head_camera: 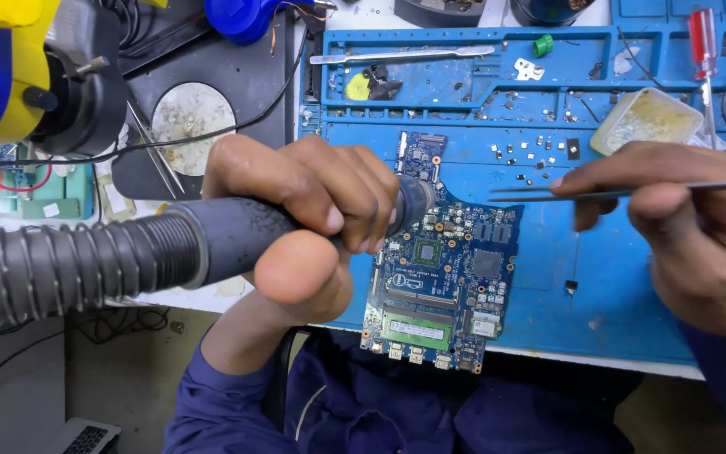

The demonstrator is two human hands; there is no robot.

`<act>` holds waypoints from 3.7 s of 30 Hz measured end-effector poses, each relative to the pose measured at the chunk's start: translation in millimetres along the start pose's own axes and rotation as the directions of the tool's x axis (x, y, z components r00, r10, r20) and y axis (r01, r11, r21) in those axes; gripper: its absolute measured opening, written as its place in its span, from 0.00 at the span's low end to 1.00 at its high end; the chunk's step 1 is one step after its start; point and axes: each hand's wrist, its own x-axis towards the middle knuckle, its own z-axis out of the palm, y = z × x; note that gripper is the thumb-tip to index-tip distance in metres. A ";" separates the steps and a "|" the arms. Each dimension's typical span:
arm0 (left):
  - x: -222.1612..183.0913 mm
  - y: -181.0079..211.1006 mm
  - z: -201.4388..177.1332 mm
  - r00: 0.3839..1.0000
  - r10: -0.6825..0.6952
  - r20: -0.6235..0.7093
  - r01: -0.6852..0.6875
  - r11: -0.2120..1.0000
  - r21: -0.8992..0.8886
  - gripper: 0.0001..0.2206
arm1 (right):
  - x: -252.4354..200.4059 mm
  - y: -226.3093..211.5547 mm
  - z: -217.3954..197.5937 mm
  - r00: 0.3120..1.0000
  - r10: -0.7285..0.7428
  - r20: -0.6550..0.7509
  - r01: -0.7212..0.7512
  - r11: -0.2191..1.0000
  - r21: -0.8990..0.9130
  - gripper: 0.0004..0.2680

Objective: Using a hot air rework station and tweezers to remove small electronic components from a laptop motherboard.

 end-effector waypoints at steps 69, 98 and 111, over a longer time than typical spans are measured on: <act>0.9 -27.5 15.4 0.983 0.141 -0.118 -0.128 0.986 0.110 0.19 | 1.8 27.1 58.5 0.986 -0.052 -0.159 0.088 0.970 0.228 0.06; -5.3 -29.2 9.4 0.986 0.036 -0.161 -0.001 0.978 0.211 0.22 | 2.0 47.1 68.1 0.976 -0.087 -0.199 0.154 0.924 0.351 0.07; -5.1 -28.9 9.7 0.988 0.038 -0.147 -0.007 0.978 0.207 0.21 | 2.0 47.6 67.4 0.976 -0.109 -0.189 0.170 0.922 0.347 0.08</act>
